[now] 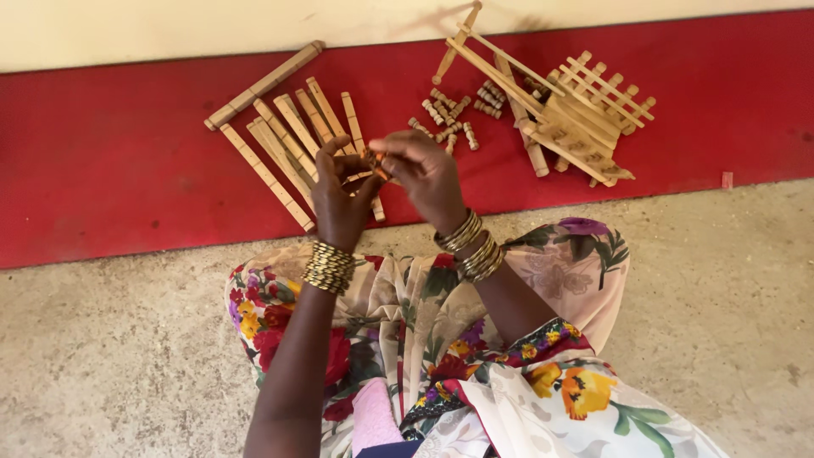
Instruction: The person sits on the floor assembling a wooden toy from loose parts. They pick up small wooden pegs and sticks, fit pegs into holes in the sticks by hand, and set completed pieces with the pile of parts and the partially built wooden toy frame.
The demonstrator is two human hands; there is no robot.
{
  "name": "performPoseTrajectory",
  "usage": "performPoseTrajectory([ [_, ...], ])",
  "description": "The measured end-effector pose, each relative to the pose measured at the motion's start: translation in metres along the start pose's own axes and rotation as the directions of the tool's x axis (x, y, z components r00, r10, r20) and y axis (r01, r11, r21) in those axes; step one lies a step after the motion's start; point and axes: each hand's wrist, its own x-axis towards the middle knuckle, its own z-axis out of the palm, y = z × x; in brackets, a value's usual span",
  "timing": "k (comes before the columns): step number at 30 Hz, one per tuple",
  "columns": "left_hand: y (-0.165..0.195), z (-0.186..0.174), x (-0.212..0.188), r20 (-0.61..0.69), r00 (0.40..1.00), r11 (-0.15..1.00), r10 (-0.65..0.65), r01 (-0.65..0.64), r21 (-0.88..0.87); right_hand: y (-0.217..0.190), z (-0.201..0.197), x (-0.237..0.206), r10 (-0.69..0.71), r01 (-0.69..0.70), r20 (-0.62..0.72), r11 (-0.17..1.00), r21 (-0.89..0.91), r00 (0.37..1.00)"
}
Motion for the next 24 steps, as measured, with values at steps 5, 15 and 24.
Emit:
performPoseTrajectory([
  [5,0.007,0.014,-0.005,-0.018,0.998,0.998,0.055,-0.056,-0.005,-0.008,0.006,-0.003,-0.164,0.155,0.027,0.849,-0.505,0.986],
  [15,0.014,0.005,-0.013,-0.009,0.994,0.988,0.108,-0.109,-0.106,0.023,-0.008,-0.002,0.097,-0.103,-0.035,0.945,-0.311,0.995],
  [24,-0.019,0.009,-0.016,-0.214,0.967,0.968,0.138,-0.085,0.238,0.101,0.018,-0.055,0.185,-0.259,-0.223,0.888,-0.379,0.957],
])
